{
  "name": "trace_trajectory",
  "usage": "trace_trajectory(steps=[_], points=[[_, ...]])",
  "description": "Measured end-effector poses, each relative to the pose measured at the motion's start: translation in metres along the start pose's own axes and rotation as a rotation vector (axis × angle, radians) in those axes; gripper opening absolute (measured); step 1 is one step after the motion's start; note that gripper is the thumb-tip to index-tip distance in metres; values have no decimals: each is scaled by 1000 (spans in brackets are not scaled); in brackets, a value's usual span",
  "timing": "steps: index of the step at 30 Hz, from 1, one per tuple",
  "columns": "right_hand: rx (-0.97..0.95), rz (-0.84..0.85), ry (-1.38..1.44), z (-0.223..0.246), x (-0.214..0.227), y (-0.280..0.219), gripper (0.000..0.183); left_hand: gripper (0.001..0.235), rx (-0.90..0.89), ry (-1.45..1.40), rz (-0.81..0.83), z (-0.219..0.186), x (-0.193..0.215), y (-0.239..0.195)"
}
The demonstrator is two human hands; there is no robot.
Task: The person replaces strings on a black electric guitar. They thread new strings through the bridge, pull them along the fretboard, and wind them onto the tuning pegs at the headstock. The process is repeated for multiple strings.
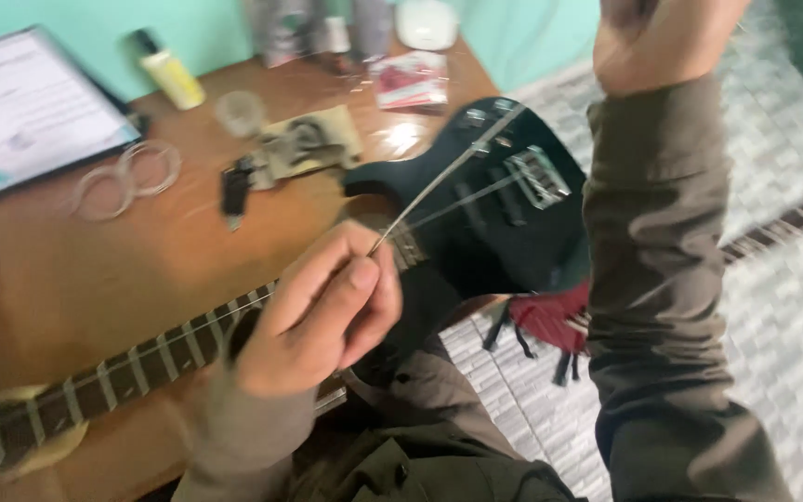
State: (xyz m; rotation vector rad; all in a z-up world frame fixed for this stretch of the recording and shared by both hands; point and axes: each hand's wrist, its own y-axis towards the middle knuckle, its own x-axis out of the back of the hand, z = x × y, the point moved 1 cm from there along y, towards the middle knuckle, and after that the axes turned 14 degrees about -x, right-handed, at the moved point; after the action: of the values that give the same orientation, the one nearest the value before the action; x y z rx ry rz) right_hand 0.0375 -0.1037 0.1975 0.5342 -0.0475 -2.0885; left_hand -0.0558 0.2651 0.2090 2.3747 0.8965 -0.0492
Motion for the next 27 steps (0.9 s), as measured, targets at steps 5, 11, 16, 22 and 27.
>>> trace_trajectory(steps=[5, 11, 16, 22, 27], points=[[18, -152, 34, -80, -32, 33, 15, 25, 245, 247, -135, -67, 65, -73], [314, -376, -642, -177, 86, 113, 17, 38, 837, 743, -562, -124, 138, -195], [-330, -444, -506, -206, 116, 123, 18, 38, 1105, 1191, -268, -134, 155, -192], [-137, -180, -1092, -241, 172, 128, 29, 30, 860, 1617, -475, -84, 180, -216], [155, 81, -1876, -166, 15, -17, 67, 14, 375, 1455, -208, -30, 163, -159]])
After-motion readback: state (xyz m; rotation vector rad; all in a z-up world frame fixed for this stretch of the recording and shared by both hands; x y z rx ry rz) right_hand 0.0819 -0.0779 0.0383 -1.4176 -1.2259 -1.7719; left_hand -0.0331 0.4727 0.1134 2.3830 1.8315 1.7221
